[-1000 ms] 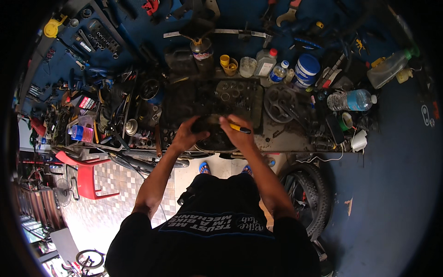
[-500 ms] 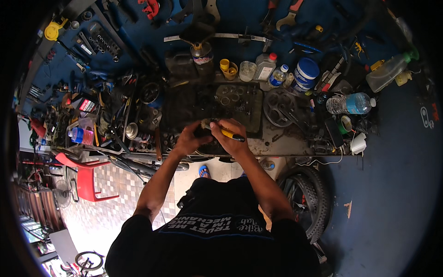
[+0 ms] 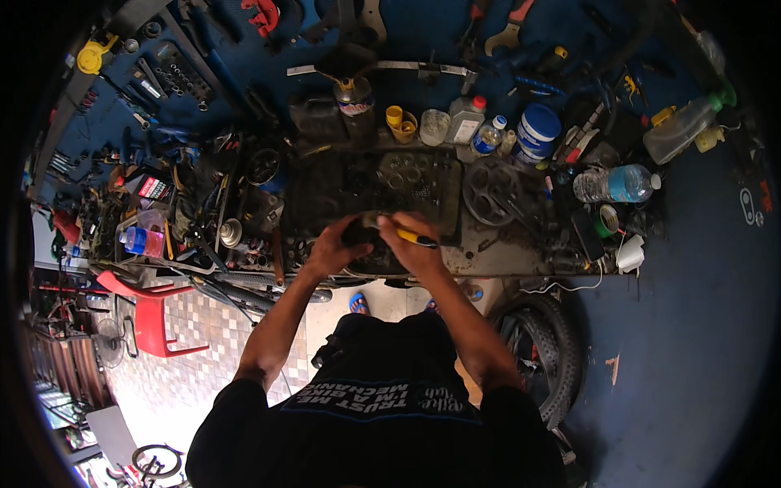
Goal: The person scrubs a bicycle cassette with a brush in a tray of liquid, then sprays it with a hose and inspects it. The cassette is handled throughout the process and placed back on the workbench.
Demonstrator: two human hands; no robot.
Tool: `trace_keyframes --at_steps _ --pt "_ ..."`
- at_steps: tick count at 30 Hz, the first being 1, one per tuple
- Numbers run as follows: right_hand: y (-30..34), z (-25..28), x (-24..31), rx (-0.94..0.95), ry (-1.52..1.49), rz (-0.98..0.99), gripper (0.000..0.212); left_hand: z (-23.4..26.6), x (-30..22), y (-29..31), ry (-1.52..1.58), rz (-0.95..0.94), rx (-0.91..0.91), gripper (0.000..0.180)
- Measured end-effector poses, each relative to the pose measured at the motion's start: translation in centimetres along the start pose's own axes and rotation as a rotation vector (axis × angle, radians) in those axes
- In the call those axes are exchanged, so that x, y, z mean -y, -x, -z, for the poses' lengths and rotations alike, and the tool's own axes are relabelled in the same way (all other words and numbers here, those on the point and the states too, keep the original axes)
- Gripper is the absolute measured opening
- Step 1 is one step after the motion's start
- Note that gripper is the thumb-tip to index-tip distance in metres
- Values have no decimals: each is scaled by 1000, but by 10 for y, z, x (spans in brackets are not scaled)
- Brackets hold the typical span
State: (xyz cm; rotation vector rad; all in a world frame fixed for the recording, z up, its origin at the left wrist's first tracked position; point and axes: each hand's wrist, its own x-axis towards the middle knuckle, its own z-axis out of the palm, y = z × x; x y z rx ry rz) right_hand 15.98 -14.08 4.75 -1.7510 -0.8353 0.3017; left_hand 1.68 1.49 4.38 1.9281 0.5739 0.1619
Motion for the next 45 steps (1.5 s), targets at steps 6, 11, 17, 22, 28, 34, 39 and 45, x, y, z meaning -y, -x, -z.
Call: trace_keyframes --at_steps 6,11,17,22,28,34,39,45 --pt "2 21 -64 27 -13 -295 41 -1 13 -5 150 -64 -15 64" --pt "9 18 -62 51 -77 -446 38 8 25 -6 623 -106 36 63" --pt "29 22 -83 94 -84 -156 32 10 43 -12 952 61 62 59" --pt "39 26 -73 114 413 133 36 1 43 -13 1044 91 -15 56" --pt "2 28 -47 72 273 -210 39 0 43 -14 639 -7 27 53" --pt "-6 -13 25 65 -6 165 41 -1 33 -17 126 -3 21 65" --pt "-12 6 -15 70 69 -169 47 7 20 -12 40 -22 44 66" --pt "-7 -10 -13 30 -98 -128 45 3 6 -12 117 74 99 66"
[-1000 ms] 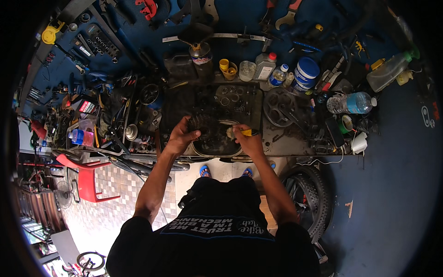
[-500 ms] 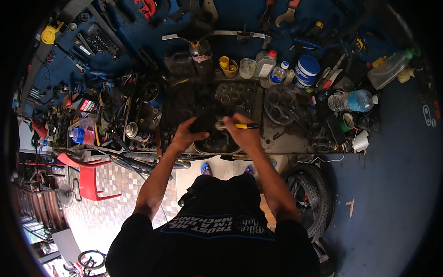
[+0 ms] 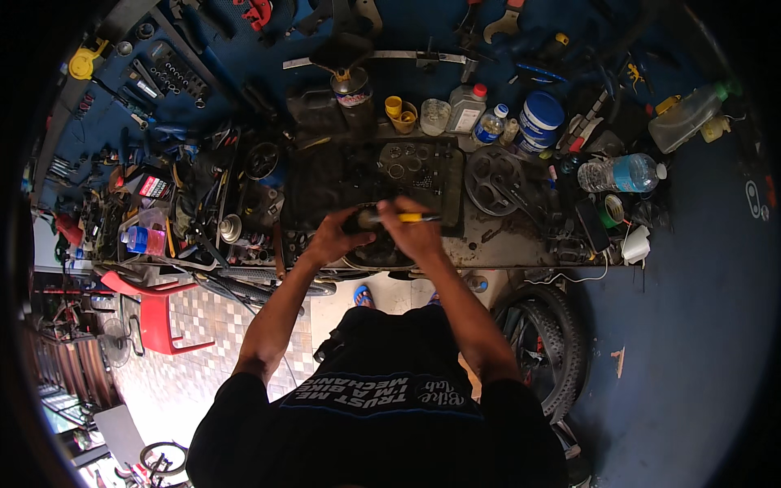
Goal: The person scrubs a bicycle cassette with a brush in a tray of liquid, then sprays it with a hose and inspects it. The cassette is handled throughout the process and placed back on the workbench.
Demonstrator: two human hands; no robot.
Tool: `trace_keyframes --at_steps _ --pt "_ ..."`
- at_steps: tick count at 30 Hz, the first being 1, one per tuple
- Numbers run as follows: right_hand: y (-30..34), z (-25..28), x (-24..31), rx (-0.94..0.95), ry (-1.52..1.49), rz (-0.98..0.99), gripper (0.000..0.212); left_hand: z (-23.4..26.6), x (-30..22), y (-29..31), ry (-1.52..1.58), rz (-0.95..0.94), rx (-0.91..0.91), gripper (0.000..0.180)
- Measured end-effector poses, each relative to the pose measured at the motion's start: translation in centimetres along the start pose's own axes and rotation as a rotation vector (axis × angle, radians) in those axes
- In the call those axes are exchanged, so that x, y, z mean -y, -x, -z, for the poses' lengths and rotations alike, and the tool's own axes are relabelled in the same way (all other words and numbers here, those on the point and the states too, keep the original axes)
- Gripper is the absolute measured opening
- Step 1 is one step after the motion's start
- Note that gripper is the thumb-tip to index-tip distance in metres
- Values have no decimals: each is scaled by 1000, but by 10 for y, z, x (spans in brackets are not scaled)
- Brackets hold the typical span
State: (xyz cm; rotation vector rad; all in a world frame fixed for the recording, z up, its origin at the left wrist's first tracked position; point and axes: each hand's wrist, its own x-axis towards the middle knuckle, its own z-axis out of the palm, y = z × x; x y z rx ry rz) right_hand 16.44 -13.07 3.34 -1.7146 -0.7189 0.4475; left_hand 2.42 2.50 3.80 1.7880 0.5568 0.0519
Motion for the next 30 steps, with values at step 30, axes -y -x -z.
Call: trace_keyframes --at_steps 30 --pt "10 34 -23 -29 164 -109 45 5 9 -3 243 -77 17 56"
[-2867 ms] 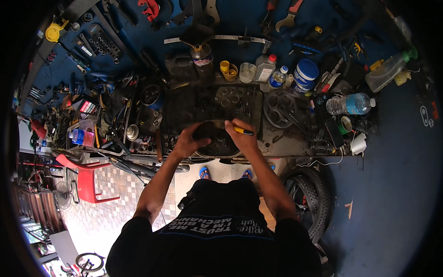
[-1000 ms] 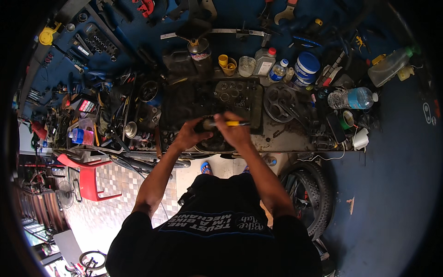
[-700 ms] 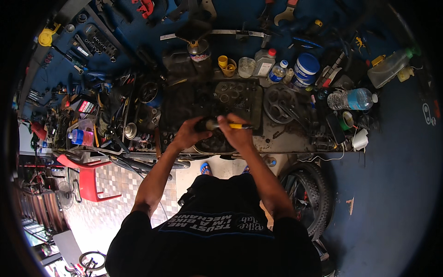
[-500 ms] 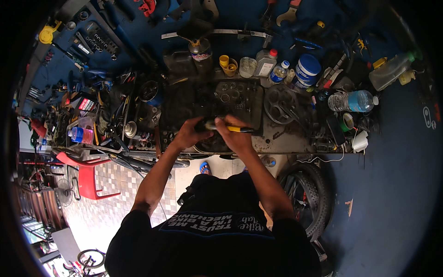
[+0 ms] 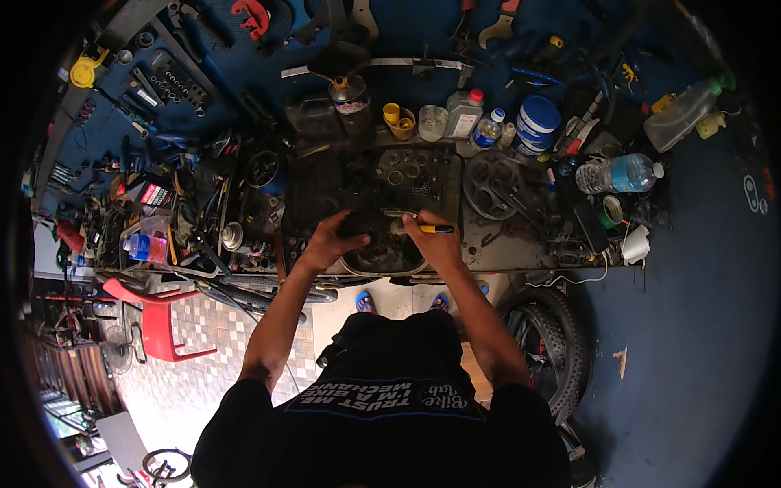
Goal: The person scrubs a bicycle cassette with a brush in a tray of liquid, then sprays it with a hose and inspects it. The cassette is handled throughout the process and placed back on the workbench.
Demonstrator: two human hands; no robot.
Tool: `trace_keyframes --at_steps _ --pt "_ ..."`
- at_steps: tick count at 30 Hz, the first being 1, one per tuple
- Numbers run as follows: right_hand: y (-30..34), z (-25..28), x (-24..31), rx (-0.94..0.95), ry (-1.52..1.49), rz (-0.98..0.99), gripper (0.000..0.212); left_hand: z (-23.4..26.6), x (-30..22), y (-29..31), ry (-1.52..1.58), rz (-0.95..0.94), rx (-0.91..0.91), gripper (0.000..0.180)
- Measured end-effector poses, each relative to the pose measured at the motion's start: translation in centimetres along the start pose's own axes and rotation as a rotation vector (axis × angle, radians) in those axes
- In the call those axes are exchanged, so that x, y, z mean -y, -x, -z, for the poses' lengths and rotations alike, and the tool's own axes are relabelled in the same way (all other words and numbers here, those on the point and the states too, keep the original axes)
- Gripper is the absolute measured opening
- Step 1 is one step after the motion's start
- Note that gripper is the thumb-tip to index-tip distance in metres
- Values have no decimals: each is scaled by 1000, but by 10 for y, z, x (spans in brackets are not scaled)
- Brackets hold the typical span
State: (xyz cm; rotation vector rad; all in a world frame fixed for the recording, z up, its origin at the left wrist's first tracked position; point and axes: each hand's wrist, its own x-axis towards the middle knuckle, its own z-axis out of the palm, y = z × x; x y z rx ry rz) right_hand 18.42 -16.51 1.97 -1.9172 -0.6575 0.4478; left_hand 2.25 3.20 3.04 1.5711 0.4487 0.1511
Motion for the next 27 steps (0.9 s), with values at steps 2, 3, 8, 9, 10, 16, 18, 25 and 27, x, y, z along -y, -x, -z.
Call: trace_keyframes --at_steps 2,3,8,9,10,16,18,25,27 --pt "3 2 -6 51 120 -53 44 1 5 0 214 45 6 57" --pt "6 0 -10 37 106 -21 43 1 5 -1 321 68 11 58" --pt "26 1 -37 71 232 236 37 7 6 3 594 87 86 65" --pt "29 6 -31 99 298 284 37 8 6 4 604 89 92 65" --pt "28 4 -39 89 259 246 38 9 7 4 603 93 83 65" --pt "14 16 9 45 -69 77 21 8 9 4 305 74 -26 64" --pt "19 9 46 119 -221 208 20 6 11 1 -31 35 -103 64" --pt "15 -1 23 210 -259 96 22 8 8 6 -206 -117 -87 66" --pt "12 3 28 195 -176 163 21 9 4 8 -95 -93 -86 64"
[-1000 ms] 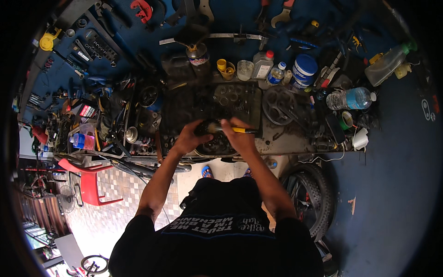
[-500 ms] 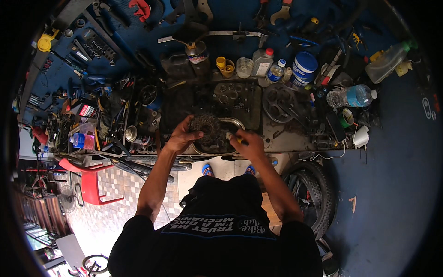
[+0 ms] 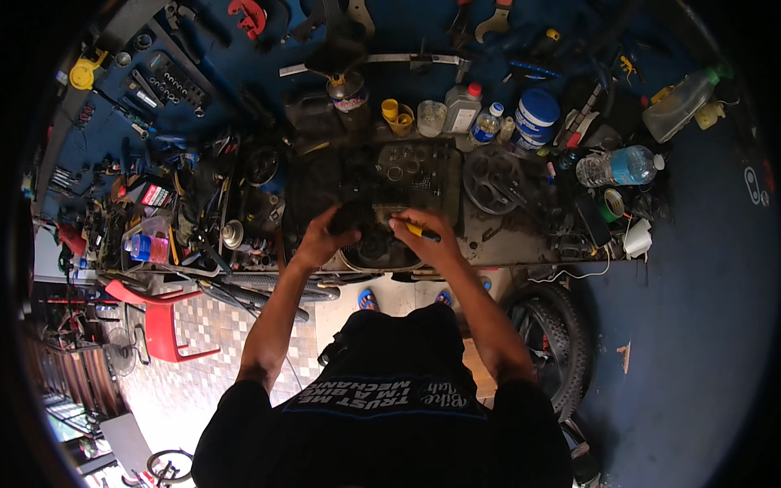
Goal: The person scrubs a bicycle cassette with a brush in a tray of liquid, then sprays it with a hose and inspects it. The cassette is handled throughout the process and placed back on the workbench.
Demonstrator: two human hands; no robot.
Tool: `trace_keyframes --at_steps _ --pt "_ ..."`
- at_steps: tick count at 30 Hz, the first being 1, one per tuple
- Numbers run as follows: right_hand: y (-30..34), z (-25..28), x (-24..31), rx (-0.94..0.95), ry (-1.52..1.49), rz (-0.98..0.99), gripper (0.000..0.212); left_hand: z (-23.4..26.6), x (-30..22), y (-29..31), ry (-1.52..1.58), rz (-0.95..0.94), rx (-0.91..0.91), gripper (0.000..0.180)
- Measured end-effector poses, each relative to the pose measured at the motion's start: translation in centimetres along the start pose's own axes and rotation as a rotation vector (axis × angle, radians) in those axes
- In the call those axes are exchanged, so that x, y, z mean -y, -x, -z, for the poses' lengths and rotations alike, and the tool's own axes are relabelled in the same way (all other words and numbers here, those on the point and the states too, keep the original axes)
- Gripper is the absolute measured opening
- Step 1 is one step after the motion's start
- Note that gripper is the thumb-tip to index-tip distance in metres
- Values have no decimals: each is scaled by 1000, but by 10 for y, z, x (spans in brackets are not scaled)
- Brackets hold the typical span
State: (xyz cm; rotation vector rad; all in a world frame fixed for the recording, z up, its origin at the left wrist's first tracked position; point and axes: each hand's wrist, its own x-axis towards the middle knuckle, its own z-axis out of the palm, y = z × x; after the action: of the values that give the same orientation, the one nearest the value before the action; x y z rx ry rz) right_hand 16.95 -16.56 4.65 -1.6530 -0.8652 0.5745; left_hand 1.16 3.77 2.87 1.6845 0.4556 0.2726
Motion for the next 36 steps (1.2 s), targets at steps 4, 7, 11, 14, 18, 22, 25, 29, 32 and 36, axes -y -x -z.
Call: trace_keyframes --at_steps 4,7,11,14,18,22,25,29,32,36 --pt "4 -20 16 -54 19 224 22 -1 -2 -2 -27 21 10 64" --pt "1 -4 -35 -90 14 70 24 1 4 -2 38 -8 -11 64" --pt "4 -10 3 -84 -34 54 24 2 1 -1 66 76 -16 64" --pt "7 -21 -8 -95 -210 -13 26 -4 6 -2 34 73 -17 64" --pt "7 2 -25 -58 58 -105 30 -2 18 -1 156 75 7 64" --pt "14 9 -49 2 -7 -237 29 -4 19 -4 369 138 0 61" --pt "30 6 -60 11 24 -87 28 -4 9 -6 483 282 -13 60" --pt "41 10 -56 55 491 141 34 -6 12 -7 555 321 -96 60" --pt "41 11 -54 45 594 182 30 -10 0 -2 603 378 -115 60" --pt "36 11 -59 -51 280 152 28 -9 21 0 409 157 -87 59"
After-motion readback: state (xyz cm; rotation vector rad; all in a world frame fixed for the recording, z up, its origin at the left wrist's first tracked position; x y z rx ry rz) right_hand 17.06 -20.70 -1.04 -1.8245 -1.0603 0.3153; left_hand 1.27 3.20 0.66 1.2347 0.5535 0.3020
